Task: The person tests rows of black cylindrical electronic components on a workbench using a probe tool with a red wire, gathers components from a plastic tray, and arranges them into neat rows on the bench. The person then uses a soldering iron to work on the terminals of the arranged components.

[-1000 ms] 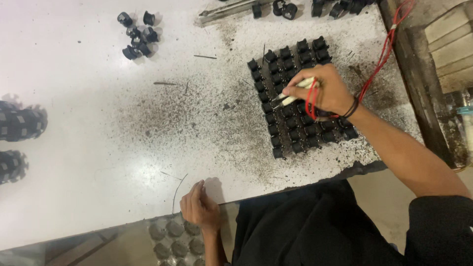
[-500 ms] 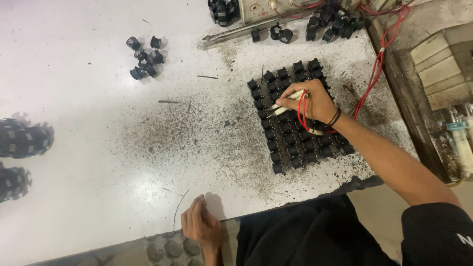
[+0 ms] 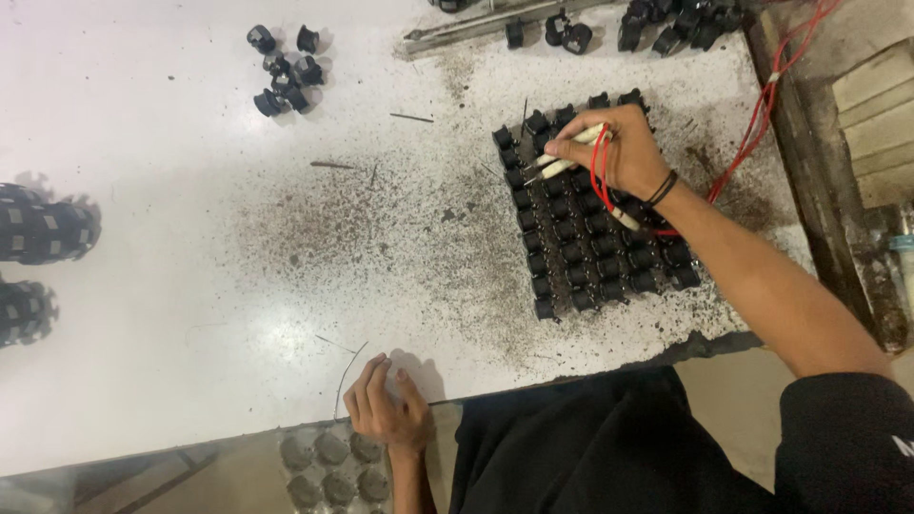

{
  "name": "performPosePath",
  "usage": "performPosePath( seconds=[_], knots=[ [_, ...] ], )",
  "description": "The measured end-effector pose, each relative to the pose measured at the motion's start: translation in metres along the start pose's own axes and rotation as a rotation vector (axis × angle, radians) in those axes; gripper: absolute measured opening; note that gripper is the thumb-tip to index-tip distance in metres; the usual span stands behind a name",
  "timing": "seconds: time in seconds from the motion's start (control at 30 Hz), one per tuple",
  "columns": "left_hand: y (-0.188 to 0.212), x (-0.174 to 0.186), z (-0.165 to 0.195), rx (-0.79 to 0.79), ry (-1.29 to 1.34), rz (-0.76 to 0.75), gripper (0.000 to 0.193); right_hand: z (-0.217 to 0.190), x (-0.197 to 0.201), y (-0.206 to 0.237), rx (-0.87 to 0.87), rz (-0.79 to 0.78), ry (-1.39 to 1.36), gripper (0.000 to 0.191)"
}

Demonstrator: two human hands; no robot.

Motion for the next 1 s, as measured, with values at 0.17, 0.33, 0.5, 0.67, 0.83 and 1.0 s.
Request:
performPosePath(
  seconds=[0.17,0.33,0.5,0.67,0.83,1.0],
  knots=[
    [-0.006,0.000,0.008,0.005,-0.001,0.011,0.013,0.016,-0.012,-0.002,-0.036,-0.031,-0.050,0.019],
    [-0.002,-0.001,0.007,0.020,0.020,0.005,0.014,0.002,-0.001,-0.001,-0.011,-0.073,-0.017,0.018],
    [0.007,-0.003,0.000,0.010,0.017,0.005,0.013,-0.010,0.019,-0.008,0.123,0.058,0.167,0.018],
    [0.006,-0.004,0.000,-0.010,0.033,0.006,0.013,0.018,0.005,-0.022,-0.014,0.005,-0.052,0.018],
    [0.002,-0.003,0.008,-0.001,0.017,0.010,0.014,0.018,-0.006,-0.024,0.019,-0.017,-0.075,0.017],
    [0.004,-0.003,0.010,0.026,0.022,-0.001,0.011,0.024,0.005,-0.019,-0.081,-0.056,0.005,0.019]
  ],
)
Point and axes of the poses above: each hand's wrist, its own y-axis away from the middle knuckle, its own x-axis out of the back of the hand, z = x × y, the point moved 7 cm from there along -y, towards the middle knuckle, and after that the axes turned 9 degrees about y, right-handed, at the moved point
